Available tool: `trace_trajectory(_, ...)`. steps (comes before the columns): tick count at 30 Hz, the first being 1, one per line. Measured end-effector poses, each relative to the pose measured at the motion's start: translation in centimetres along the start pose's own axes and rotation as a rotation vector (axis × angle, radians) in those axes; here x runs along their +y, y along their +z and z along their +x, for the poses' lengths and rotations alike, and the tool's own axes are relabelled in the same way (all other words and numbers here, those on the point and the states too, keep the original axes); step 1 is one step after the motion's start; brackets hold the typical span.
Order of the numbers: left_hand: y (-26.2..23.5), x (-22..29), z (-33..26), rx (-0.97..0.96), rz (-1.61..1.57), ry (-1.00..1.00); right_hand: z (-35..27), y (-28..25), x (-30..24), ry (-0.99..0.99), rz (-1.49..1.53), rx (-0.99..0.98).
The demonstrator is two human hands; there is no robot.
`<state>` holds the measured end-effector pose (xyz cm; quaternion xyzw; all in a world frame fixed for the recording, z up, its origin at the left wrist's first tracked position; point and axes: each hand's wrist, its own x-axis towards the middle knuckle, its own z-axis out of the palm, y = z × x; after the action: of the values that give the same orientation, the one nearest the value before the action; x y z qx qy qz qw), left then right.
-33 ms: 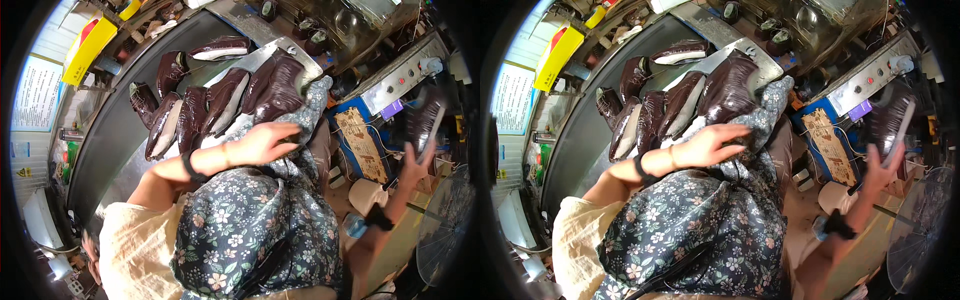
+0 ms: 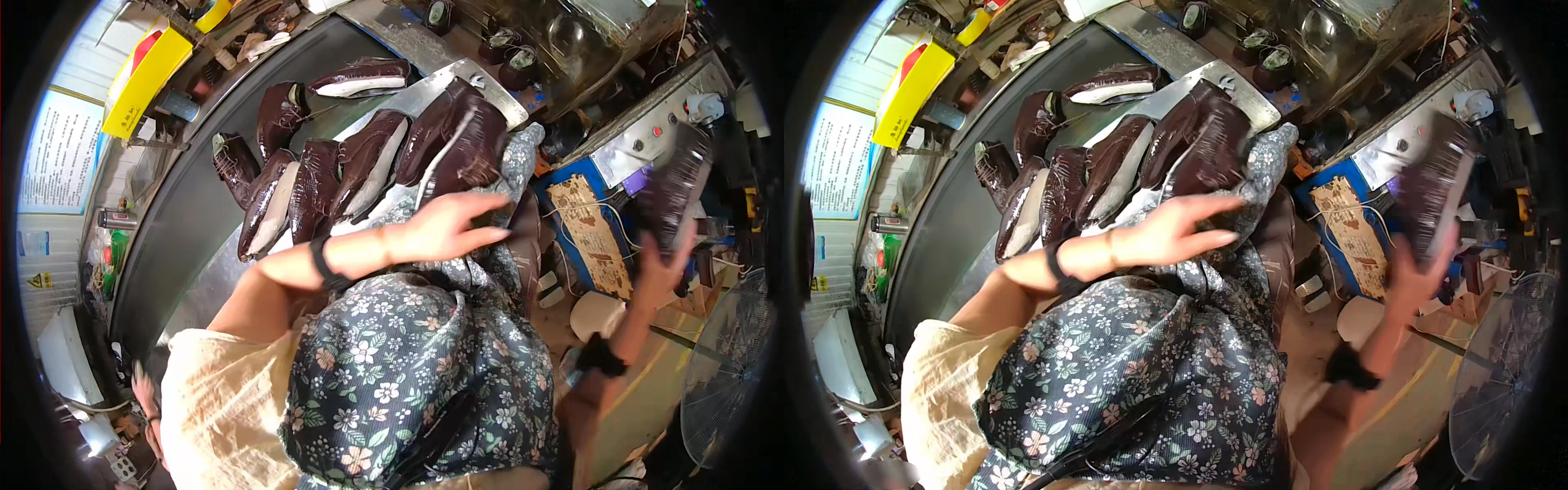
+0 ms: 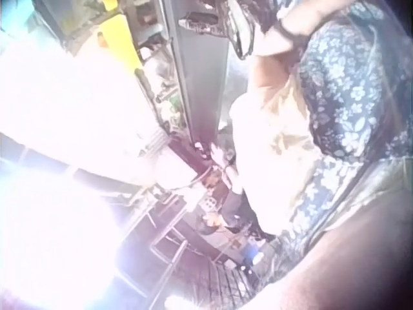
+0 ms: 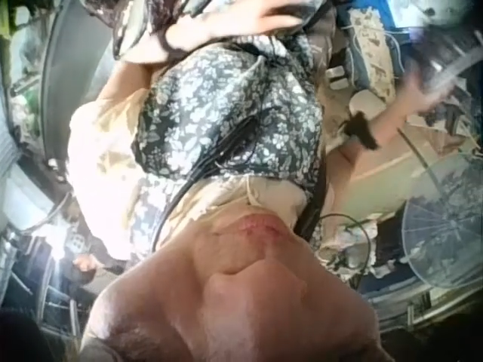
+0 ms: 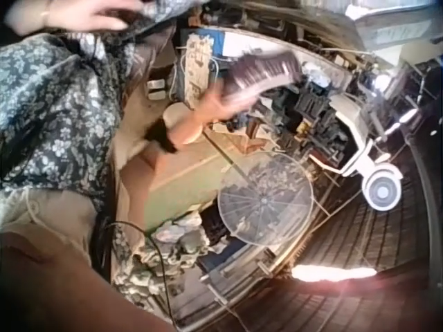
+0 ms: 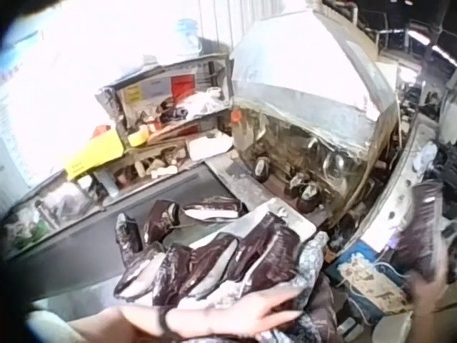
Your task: Assembling shoe components on a production line.
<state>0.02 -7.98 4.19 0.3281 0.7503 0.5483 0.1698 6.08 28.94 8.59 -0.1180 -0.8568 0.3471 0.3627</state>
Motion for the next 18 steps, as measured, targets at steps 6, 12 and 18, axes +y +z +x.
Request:
trace_trajectory(6, -1.2, 1.6, 6.6, 0.279, -0.842, -0.057, -8.1, 8.7, -11.0, 0.127, 0.869, -0.417)
trace_trajectory(12, -1.3, 4.3, 4.9, -0.394, 0.169, -0.064, -6.7, 5.0, -7.9, 0.409, 0.700, -1.021)
trace_trajectory(18, -2.5, -7.0, 3.3, 0.598, 0.244, -0.188, -7.4, 5.2, -2.7, 1.032, 1.213, -0.409)
